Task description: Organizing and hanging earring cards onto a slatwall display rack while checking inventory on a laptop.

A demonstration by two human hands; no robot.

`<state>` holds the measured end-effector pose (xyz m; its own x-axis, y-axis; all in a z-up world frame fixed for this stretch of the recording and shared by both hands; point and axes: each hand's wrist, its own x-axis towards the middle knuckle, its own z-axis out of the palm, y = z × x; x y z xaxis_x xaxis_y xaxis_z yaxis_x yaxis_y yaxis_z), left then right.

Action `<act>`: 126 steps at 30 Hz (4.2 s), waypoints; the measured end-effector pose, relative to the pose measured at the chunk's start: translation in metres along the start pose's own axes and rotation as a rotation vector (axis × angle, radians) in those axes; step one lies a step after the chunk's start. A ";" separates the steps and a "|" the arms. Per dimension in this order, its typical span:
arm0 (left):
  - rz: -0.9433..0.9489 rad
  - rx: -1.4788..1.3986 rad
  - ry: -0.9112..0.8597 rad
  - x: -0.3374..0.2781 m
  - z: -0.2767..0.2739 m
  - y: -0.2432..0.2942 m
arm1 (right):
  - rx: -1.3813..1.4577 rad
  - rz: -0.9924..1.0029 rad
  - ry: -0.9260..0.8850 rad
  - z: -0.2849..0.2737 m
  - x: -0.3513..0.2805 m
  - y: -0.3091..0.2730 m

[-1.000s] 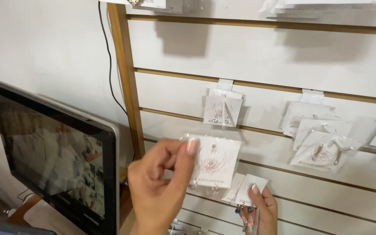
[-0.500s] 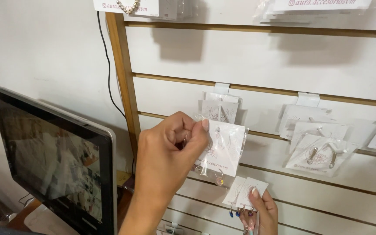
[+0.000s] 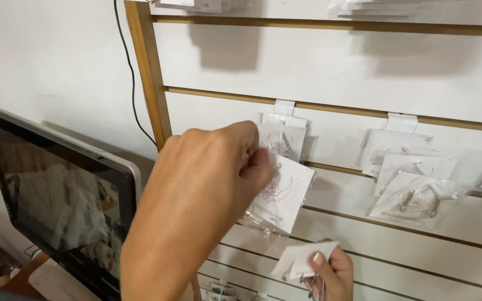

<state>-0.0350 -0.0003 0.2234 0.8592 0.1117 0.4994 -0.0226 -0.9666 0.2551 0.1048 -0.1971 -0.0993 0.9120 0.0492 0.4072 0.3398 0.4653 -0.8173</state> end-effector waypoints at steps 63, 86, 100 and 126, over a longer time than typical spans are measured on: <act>0.179 -1.151 0.280 0.041 0.143 -0.036 | 0.039 0.050 0.181 0.060 0.030 -0.082; 0.101 -0.855 0.569 -0.074 0.135 -0.021 | 0.202 -0.228 -0.020 0.061 -0.006 -0.080; 0.170 -0.740 0.311 -0.078 0.121 -0.027 | -0.219 -0.184 0.078 0.063 -0.015 -0.109; -0.010 -1.218 0.261 -0.019 0.052 -0.016 | -0.003 -0.114 0.082 0.051 -0.013 -0.096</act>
<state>-0.0245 0.0012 0.1668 0.7379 0.2948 0.6071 -0.5955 -0.1388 0.7913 0.0484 -0.1974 -0.0051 0.8829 -0.0763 0.4633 0.4433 0.4608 -0.7689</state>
